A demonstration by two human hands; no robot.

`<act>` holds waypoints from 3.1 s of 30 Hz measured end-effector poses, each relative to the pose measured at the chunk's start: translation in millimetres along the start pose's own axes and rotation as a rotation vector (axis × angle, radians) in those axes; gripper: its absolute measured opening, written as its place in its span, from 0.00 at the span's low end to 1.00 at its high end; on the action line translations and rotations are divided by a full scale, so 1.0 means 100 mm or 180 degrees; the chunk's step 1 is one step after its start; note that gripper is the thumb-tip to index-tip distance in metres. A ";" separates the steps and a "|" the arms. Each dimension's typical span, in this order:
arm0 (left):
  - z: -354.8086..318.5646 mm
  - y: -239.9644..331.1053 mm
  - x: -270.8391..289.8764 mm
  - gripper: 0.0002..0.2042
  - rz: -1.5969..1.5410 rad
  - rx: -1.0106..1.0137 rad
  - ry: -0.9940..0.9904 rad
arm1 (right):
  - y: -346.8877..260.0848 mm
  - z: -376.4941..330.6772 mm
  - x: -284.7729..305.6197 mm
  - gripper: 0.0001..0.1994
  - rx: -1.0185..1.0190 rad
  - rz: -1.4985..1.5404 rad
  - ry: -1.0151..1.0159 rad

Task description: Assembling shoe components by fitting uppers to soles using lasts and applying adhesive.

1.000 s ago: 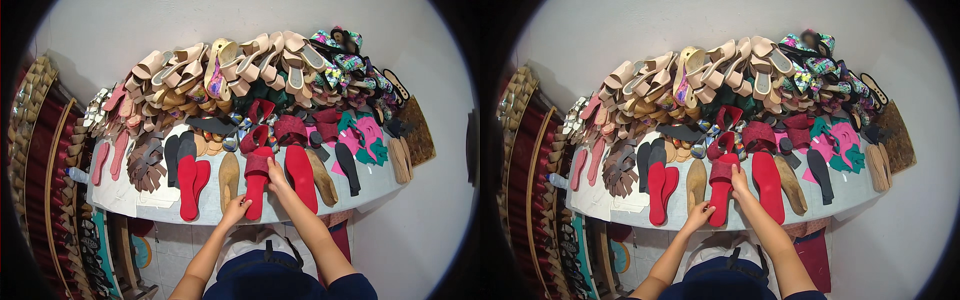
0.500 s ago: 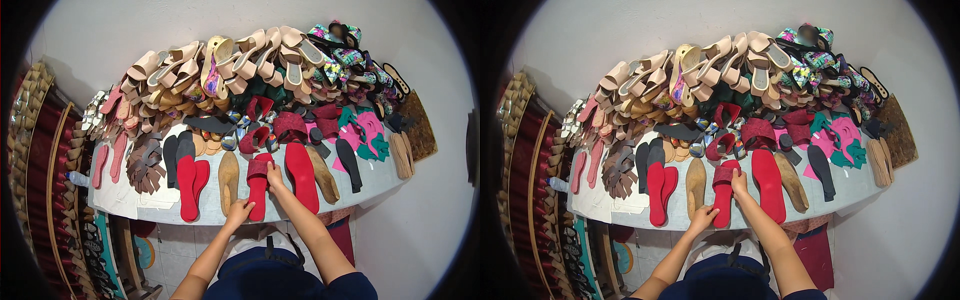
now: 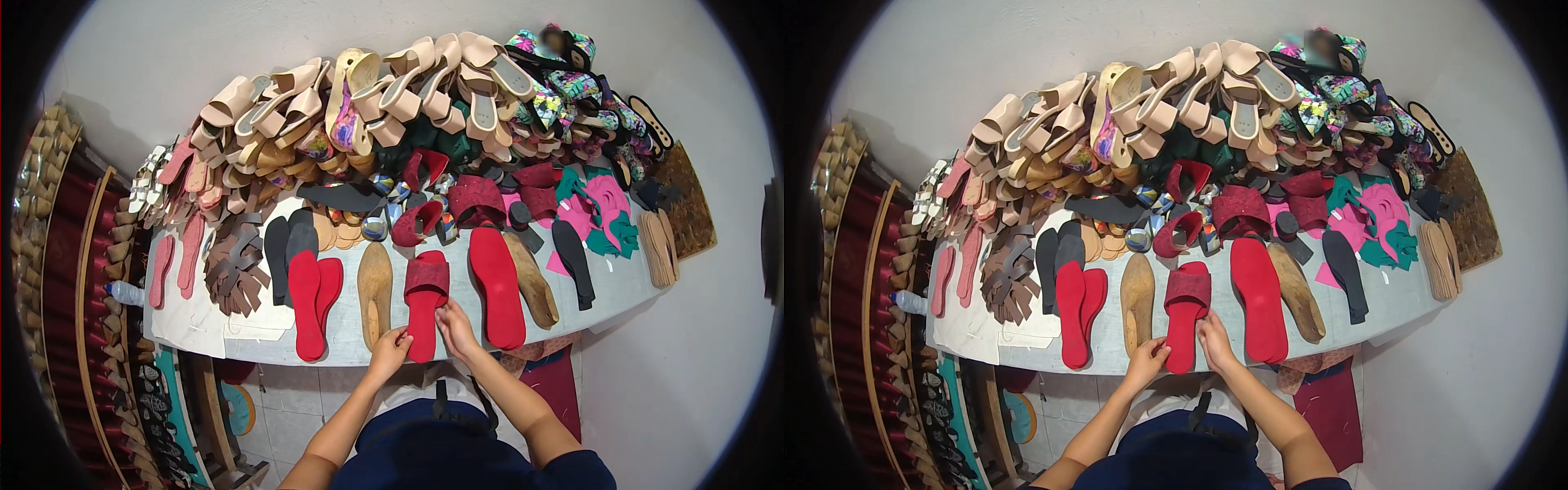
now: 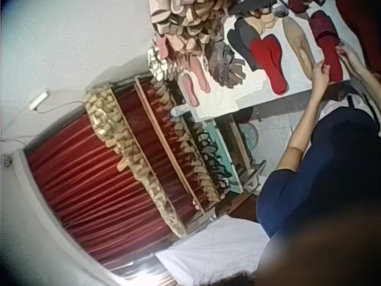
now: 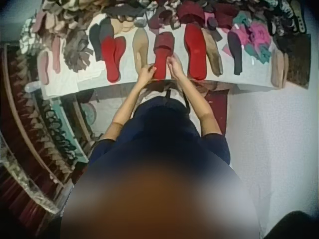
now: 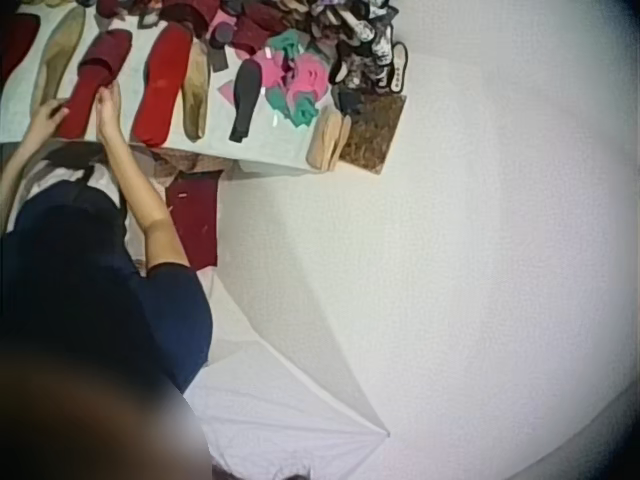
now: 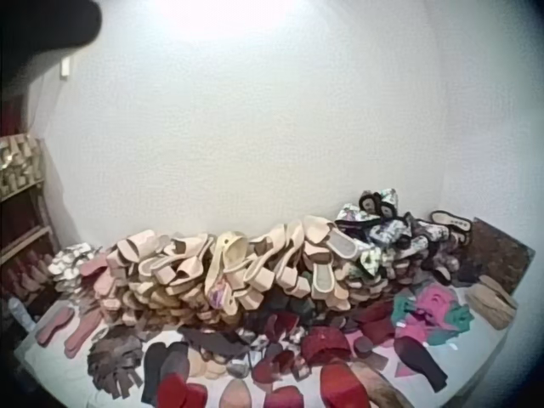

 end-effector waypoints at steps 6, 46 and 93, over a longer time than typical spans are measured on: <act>0.03 -0.13 -0.05 0.13 -0.0466 0.0171 -0.0150 | -0.11 -0.44 -0.08 0.19 -0.0296 -0.1205 -0.0316; -0.14 0.07 -0.07 0.16 -0.0158 -0.0078 0.0049 | 0.01 -0.36 -0.10 0.31 0.0199 -0.2902 -0.0777; -0.22 -0.15 0.01 0.23 -0.2186 0.1229 -0.1952 | -0.12 -0.17 0.05 0.15 -0.0276 0.1932 -0.0414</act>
Point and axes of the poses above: each hand's wrist, its own z-axis towards the middle knuckle, its own x-axis out of the back of the hand, y = z × x, the point moved 2 cm from there along z, towards the middle knuckle, and after that the axes turned 14 degrees about x, right-handed, at the moved point
